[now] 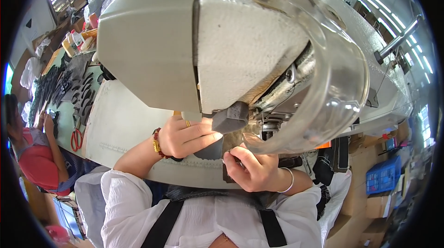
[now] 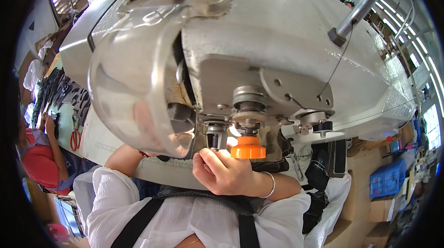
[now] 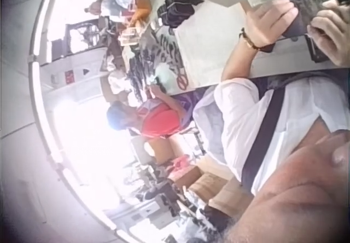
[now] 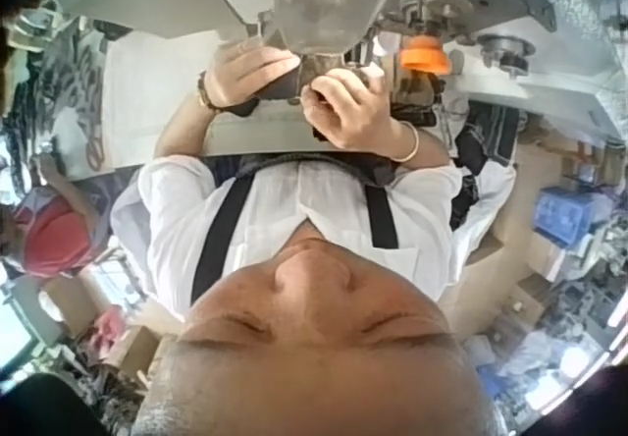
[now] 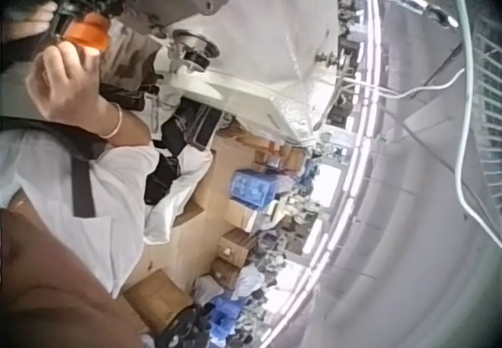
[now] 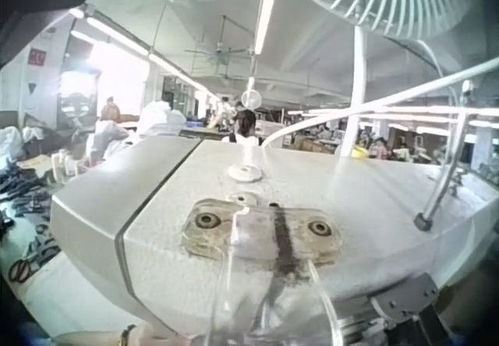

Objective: Using an industrial sewing machine to stitch together fabric or leather shoe components.

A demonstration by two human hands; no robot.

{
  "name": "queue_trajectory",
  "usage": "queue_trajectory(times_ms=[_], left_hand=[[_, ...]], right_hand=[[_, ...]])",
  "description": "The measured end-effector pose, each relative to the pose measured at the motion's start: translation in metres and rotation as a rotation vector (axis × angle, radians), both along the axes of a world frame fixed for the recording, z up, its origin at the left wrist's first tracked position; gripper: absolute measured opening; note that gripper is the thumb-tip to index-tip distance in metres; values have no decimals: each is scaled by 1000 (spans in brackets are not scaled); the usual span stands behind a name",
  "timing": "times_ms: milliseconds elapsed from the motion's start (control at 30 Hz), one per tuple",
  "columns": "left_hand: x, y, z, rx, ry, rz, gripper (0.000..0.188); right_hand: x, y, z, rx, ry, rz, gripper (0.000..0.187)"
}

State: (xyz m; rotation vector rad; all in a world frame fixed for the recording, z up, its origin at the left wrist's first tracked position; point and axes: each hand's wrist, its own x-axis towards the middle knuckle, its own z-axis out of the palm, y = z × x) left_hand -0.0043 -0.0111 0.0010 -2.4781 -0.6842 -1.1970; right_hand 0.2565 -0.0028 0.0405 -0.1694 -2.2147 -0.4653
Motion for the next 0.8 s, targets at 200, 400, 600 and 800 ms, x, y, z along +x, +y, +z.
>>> queue_trajectory(times_ms=[200, 400, 600, 800], left_hand=[[4, -3, 4, 58, 43, 31, 31], [9, -13, 14, -60, 67, 64, 32], [12, -15, 30, 82, 114, 139, 30], [16, -8, 27, 98, 38, 245, 23]], right_hand=[[1, 1, -2, -13, -10, 7, 18], [-5, -8, -6, 53, 19, -33, 11], [-2, 0, -2, 95, -36, 31, 16], [4, 15, 16, 301, -273, -8, 34]])
